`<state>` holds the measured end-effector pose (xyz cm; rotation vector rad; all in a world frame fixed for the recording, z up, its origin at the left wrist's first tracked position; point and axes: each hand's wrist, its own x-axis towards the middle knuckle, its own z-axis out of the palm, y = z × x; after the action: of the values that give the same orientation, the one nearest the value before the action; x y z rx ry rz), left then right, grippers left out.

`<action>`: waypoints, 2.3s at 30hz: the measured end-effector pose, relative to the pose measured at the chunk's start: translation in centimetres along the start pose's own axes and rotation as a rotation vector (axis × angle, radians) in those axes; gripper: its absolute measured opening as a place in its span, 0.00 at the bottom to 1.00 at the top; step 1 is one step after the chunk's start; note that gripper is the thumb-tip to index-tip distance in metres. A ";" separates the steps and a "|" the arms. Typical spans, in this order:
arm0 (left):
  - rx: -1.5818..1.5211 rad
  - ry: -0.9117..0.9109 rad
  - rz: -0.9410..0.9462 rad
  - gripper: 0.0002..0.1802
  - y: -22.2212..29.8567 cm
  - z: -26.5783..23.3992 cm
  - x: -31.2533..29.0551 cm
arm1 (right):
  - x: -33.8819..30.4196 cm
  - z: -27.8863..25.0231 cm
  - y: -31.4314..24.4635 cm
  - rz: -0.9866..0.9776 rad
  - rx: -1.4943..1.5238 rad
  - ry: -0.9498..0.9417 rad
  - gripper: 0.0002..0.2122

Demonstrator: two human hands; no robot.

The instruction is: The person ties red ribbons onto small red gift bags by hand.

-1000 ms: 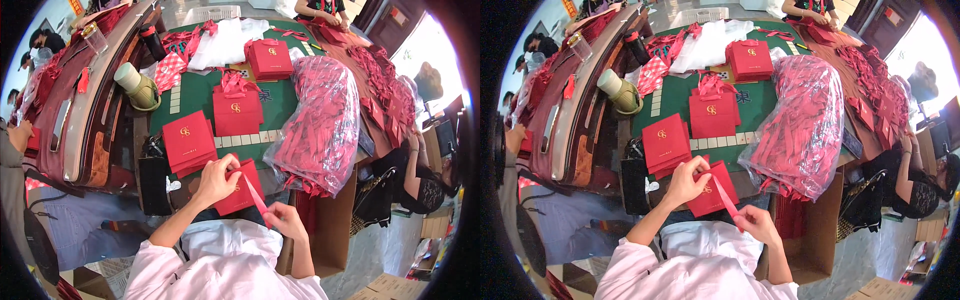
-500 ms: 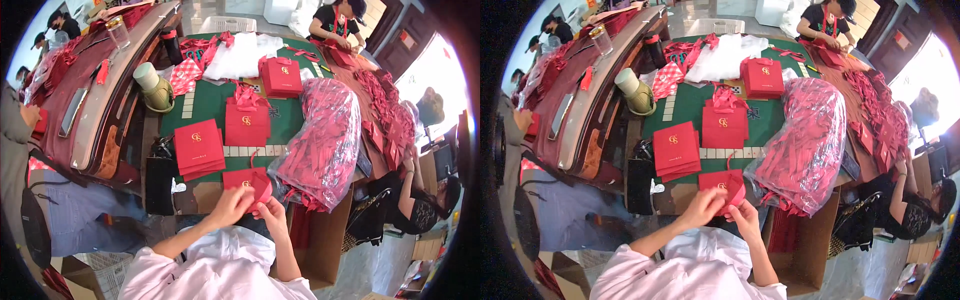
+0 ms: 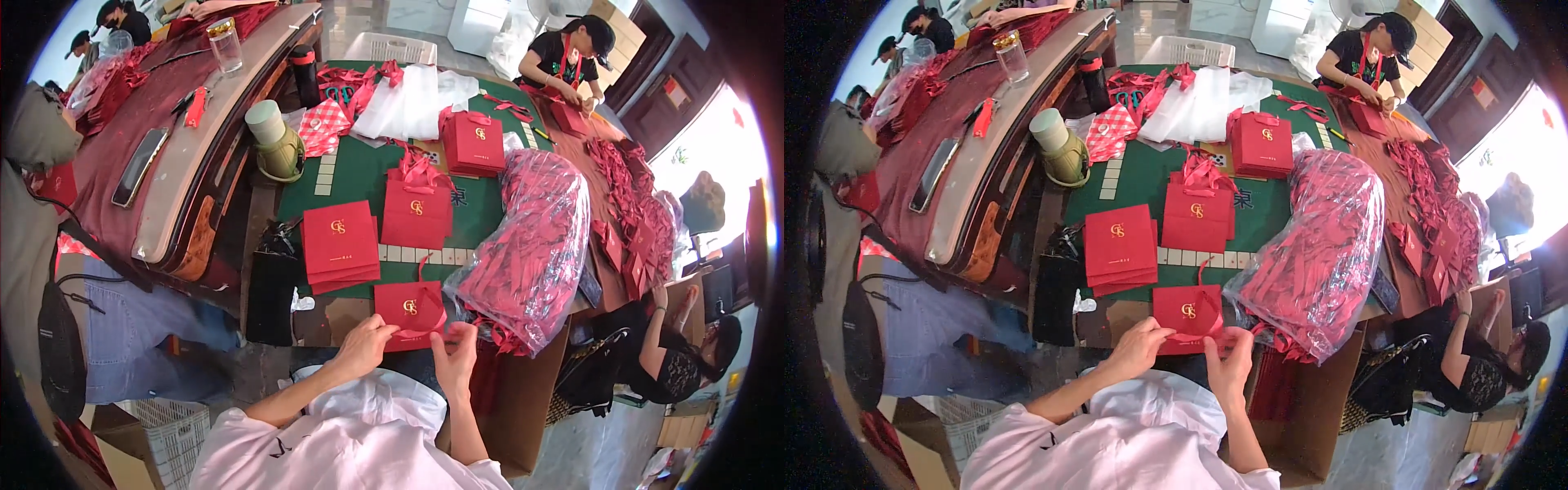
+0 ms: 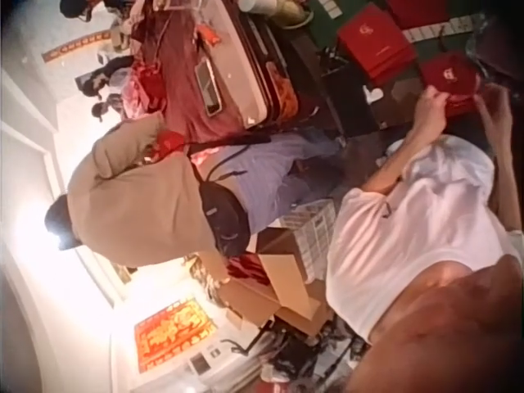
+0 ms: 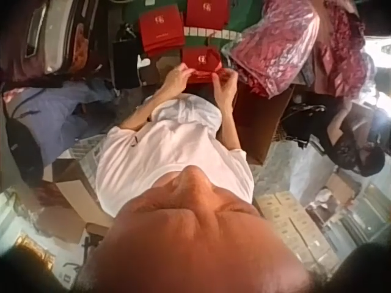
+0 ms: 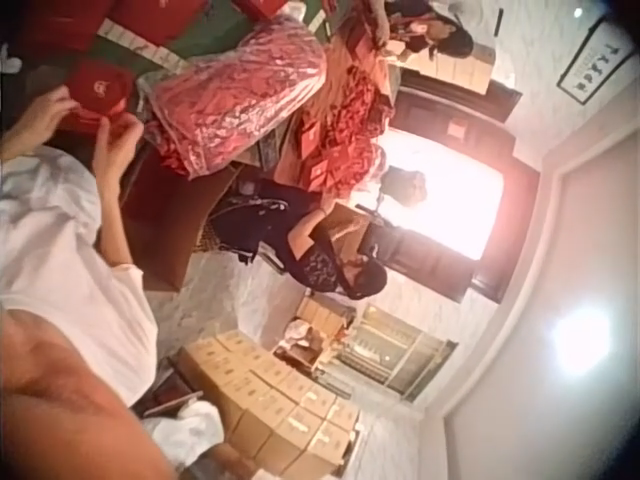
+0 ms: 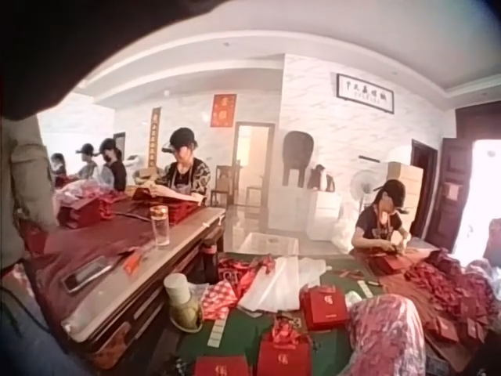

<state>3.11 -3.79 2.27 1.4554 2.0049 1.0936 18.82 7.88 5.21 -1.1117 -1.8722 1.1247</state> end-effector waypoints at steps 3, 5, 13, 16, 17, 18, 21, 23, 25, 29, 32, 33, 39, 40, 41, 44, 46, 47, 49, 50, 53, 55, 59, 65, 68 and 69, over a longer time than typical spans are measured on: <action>0.065 -0.061 -0.004 0.16 0.5 -1.1 0.4 | 0.2 -0.3 -1.3 -0.249 -0.082 -0.011 0.11; 0.060 0.021 0.125 0.19 0.9 -1.4 0.7 | 0.6 -0.1 -2.5 -0.346 -0.134 -0.157 0.10; 0.003 0.001 0.049 0.15 1.4 -2.6 1.1 | 1.7 1.9 -3.5 -0.074 0.067 -0.537 0.10; 0.003 -0.005 0.041 0.15 0.9 -2.8 1.1 | 2.4 2.2 -2.7 0.035 0.060 -0.590 0.09; 0.003 0.002 0.035 0.14 0.7 -2.8 1.2 | 2.5 2.3 -2.6 0.022 0.002 -0.591 0.08; 0.002 -0.003 0.029 0.14 0.8 -2.9 1.4 | 2.7 2.4 -2.4 0.009 -0.055 -0.594 0.07; -0.039 -0.067 -0.017 0.12 0.8 -3.4 2.2 | 3.3 3.0 -2.1 0.048 -0.016 -0.557 0.06; 0.025 -0.031 -0.064 0.14 0.2 -3.4 2.8 | 3.7 3.3 -1.6 -0.007 -0.076 -0.488 0.06; 0.100 -0.006 -0.045 0.18 -1.3 -2.6 3.3 | 4.1 3.7 -0.7 -0.060 -0.138 -0.418 0.06; 0.207 0.013 -0.053 0.25 -2.8 -1.1 4.5 | 4.6 4.9 1.2 -0.010 -0.101 -0.299 0.04; 0.250 0.002 -0.063 0.27 -2.7 -0.5 5.2 | 4.6 5.4 2.0 0.003 -0.072 -0.269 0.04; 0.268 -0.031 -0.100 0.28 -2.6 -0.3 5.5 | 4.5 5.5 2.3 0.013 -0.063 -0.256 0.04; 0.301 0.003 -0.053 0.28 -2.2 -0.2 5.9 | 4.5 5.6 2.8 0.020 -0.063 -0.240 0.04; 0.288 0.032 -0.028 0.26 -1.8 -0.4 5.9 | 4.4 5.6 2.9 0.010 -0.080 -0.238 0.04; 0.289 0.027 -0.027 0.26 -1.5 -0.5 5.9 | 4.3 5.5 2.9 0.015 -0.079 -0.235 0.04; 0.233 0.007 -0.055 0.19 -1.0 -1.2 5.7 | 4.1 5.6 1.6 0.075 -0.050 -0.228 0.04; 0.198 -0.021 -0.136 0.13 -0.6 -1.7 5.9 | 4.0 5.5 1.0 0.018 -0.042 -0.219 0.04; 0.199 -0.027 -0.136 0.13 -0.8 -1.8 6.0 | 3.9 5.7 1.0 0.023 -0.041 -0.217 0.04; 0.183 -0.036 -0.102 0.10 -1.1 -2.1 6.2 | 3.8 5.9 0.9 -0.043 -0.043 -0.206 0.04; 0.184 -0.040 -0.102 0.10 -1.0 -2.3 6.2 | 3.8 5.9 0.8 -0.038 -0.043 -0.204 0.04; 0.099 -0.036 -0.126 0.07 -0.6 -3.1 6.5 | 3.6 5.6 0.1 -0.052 -0.069 -0.214 0.04; 0.042 -0.038 -0.152 0.05 -0.7 -3.3 6.5 | 3.3 5.6 -0.2 -0.033 -0.070 -0.248 0.05; 0.016 -0.058 -0.183 0.05 -1.1 -3.6 6.3 | 3.0 5.8 -0.2 -0.059 -0.063 -0.235 0.05; -0.035 -0.058 -0.218 0.05 -0.5 -4.4 6.4 | 2.8 5.8 -0.4 -0.069 -0.053 -0.254 0.06; -0.041 -0.060 -0.246 0.05 -0.3 -4.5 6.4 | 2.7 5.8 -0.3 -0.087 -0.058 -0.258 0.06; -0.045 -0.055 -0.245 0.05 -0.2 -4.6 6.4 | 2.7 5.8 -0.3 -0.116 -0.070 -0.256 0.06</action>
<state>-2.60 0.59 5.50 1.1677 2.0412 0.9766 12.72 8.30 3.52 -0.9181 -2.1585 1.1876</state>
